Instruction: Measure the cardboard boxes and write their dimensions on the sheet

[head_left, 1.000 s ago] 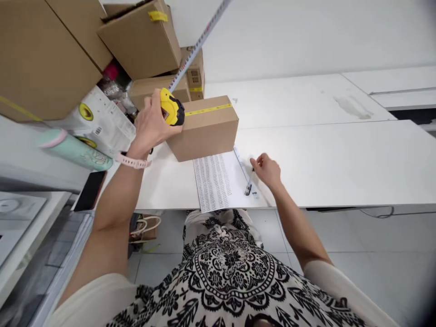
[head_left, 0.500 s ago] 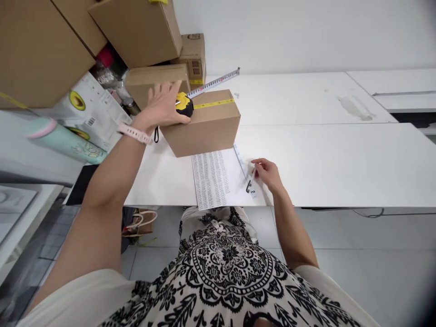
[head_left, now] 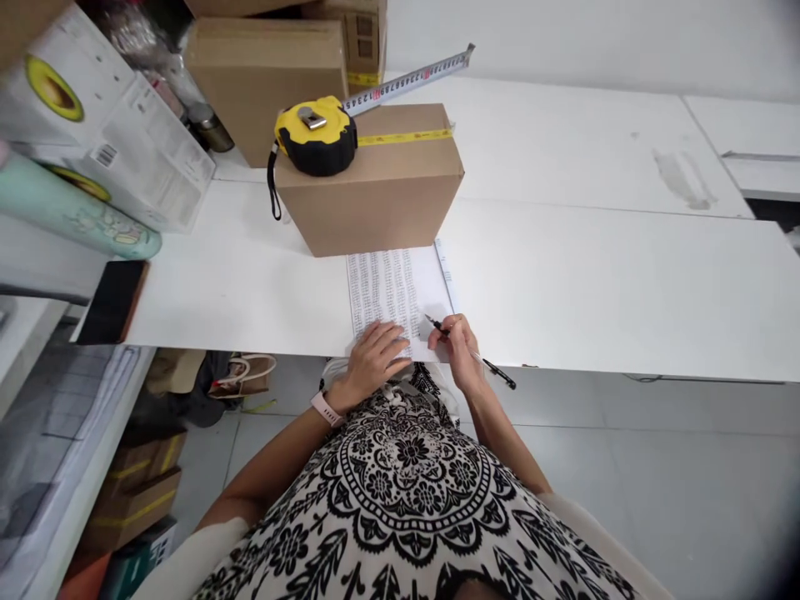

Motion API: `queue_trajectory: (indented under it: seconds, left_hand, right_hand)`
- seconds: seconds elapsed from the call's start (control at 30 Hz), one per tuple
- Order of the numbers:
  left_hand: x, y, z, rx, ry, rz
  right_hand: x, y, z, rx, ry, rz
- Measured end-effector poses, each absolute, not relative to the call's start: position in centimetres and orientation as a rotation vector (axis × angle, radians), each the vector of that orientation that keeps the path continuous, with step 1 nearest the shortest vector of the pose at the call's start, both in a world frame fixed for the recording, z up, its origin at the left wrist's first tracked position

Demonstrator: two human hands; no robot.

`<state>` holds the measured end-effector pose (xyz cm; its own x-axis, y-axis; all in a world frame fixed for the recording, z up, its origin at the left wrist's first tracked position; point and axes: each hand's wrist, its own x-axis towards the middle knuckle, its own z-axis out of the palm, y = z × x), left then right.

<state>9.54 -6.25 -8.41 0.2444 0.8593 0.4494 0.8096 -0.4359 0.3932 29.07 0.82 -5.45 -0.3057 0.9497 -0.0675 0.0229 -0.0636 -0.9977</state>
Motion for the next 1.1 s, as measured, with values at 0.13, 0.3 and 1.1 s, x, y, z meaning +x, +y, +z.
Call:
queue_trajectory:
  seconds: [0.13,0.3,1.1]
  left_hand:
    - [9.1,-5.9,-8.2,2.496,1.630,0.898]
    - [9.1,-6.0,-8.4,2.543,1.606,0.878]
    - [9.6,-6.3,-8.9,2.424,1.620,0.848]
  right_hand:
    - [27.7,0.8,-6.1,-1.117,-1.437,1.402]
    - [27.5,1.3,-6.2,-1.219,-1.527,1.311]
    - [27.3,0.6,-7.0,-1.179,-1.808,1.088]
